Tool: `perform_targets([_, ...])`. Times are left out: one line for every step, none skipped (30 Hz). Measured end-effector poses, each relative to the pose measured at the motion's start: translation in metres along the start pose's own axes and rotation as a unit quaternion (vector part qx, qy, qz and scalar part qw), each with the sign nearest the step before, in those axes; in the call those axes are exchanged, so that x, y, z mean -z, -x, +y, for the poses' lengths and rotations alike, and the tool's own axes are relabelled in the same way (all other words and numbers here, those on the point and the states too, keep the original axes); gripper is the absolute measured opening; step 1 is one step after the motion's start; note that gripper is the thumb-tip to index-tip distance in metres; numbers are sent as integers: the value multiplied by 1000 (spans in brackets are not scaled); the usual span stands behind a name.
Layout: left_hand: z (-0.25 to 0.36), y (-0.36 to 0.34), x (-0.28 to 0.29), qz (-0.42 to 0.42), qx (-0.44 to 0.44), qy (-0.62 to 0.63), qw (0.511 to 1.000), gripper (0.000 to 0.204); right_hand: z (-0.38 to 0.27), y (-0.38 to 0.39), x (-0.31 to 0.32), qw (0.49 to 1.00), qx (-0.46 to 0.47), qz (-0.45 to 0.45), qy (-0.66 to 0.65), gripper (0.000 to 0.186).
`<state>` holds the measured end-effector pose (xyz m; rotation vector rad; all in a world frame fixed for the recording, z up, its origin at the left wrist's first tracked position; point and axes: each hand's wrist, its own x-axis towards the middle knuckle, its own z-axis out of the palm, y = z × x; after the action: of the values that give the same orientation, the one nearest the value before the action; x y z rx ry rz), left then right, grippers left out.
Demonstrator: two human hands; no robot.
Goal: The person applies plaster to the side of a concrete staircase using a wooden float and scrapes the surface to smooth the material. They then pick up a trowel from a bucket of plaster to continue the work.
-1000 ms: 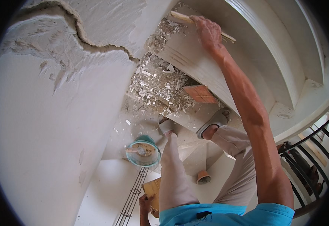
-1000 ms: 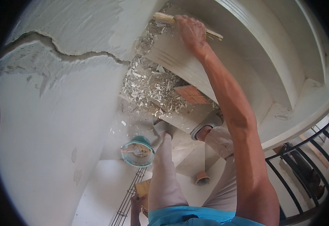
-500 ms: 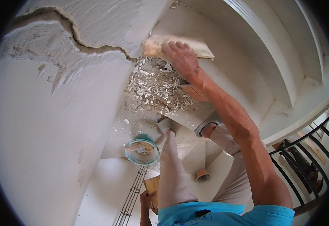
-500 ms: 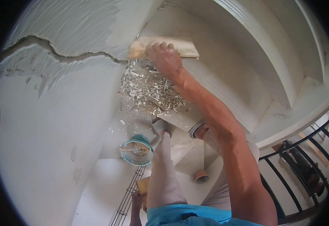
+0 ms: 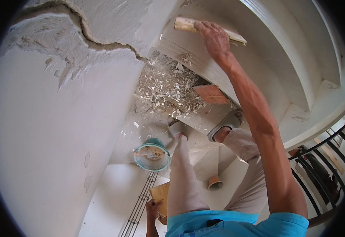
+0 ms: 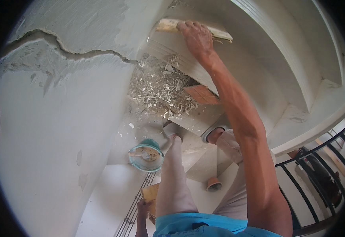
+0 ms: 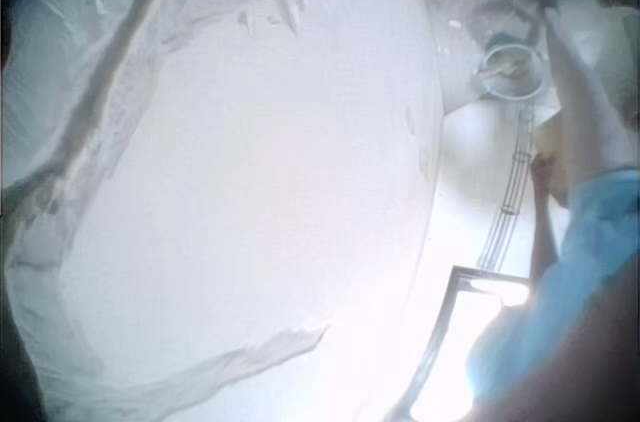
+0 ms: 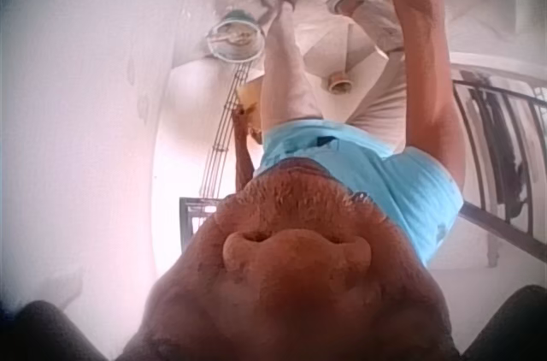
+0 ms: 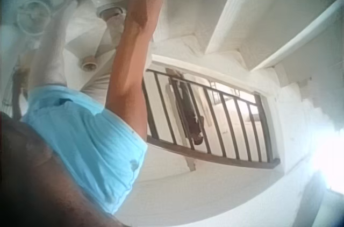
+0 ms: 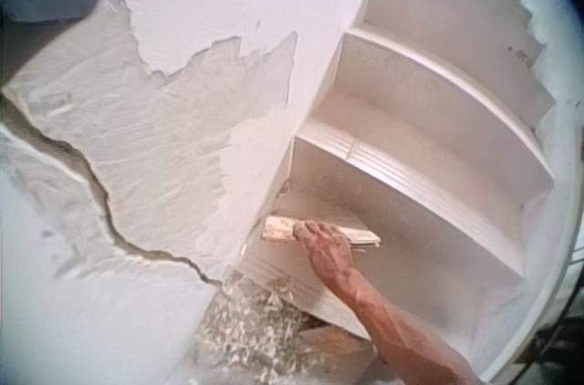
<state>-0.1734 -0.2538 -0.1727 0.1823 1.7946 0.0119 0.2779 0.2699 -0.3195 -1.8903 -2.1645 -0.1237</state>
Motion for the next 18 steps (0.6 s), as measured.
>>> perform_targets([-1, 1, -2, 4, -6, -13, 1000, 20, 1, -7, -4, 1000, 2, -5, 12, 27])
perform_targets([-2, 1, -2, 8, -12, -26, 1000, 20, 1, -13, -8, 1000, 5, -10, 24, 28])
perform_targets([-10, -2, 1, 6, -13, -18, 1000, 20, 0, -15, -11, 999, 7, -15, 36, 29])
perform_targets([-16, -3, 1, 5, -12, -8, 1000, 20, -5, -16, -10, 998, 8, -35, 47, 31])
perform_targets([-21, -3, 1, 3, -11, 2, 1000, 20, -11, -17, -10, 997, 9, -55, 59, 33])
perform_targets([-27, -2, 4, 4, -7, 1, 1000, 20, -17, -17, -9, 995, 10, -74, 71, 36])
perform_targets([-10, 5, -2, 0, -4, -1, 1000, 20, -19, -13, -12, 994, 22, -69, 82, 37])
perform_targets([0, 8, -5, -3, -1, -4, 1000, 20, -24, -8, -16, 993, 34, -64, 92, 39])
perform_targets([1, 7, -5, -4, 7, -29, 1000, 20, -27, -2, -20, 992, 45, -58, 103, 41])
perform_targets([1, 7, -5, -3, 15, -53, 999, 20, -34, 2, -18, 990, 67, -65, 109, 42])
perform_targets([1, 6, -5, -2, 23, -77, 997, 20, -43, 9, -14, 987, 89, -73, 116, 43])
perform_targets([1, 6, -7, -7, 18, -61, 998, 20, -50, 16, -10, 983, 111, -80, 124, 44])
perform_targets([2, 6, -10, -11, 12, -45, 999, 20, -58, 20, -6, 981, 123, -120, 93, 47])
perform_targets([4, 5, -12, -17, 5, -32, 999, 20, -64, 29, -5, 982, 140, -105, 68, 47])
perform_targets([-1, 0, -10, -19, 1, -48, 999, 20, -70, 40, -7, 982, 157, -91, 43, 47])
perform_targets([-12, -5, -7, -17, -2, -61, 998, 20, -79, 48, -7, 981, 176, -76, 13, 46])
perform_targets([-16, -8, -4, -15, -5, -75, 997, 21, -90, 52, 1, 977, 182, -105, -34, 46])
perform_targets([-20, -10, -1, -13, -18, -68, 997, 21, -101, 56, 10, 970, 188, -133, -81, 45])
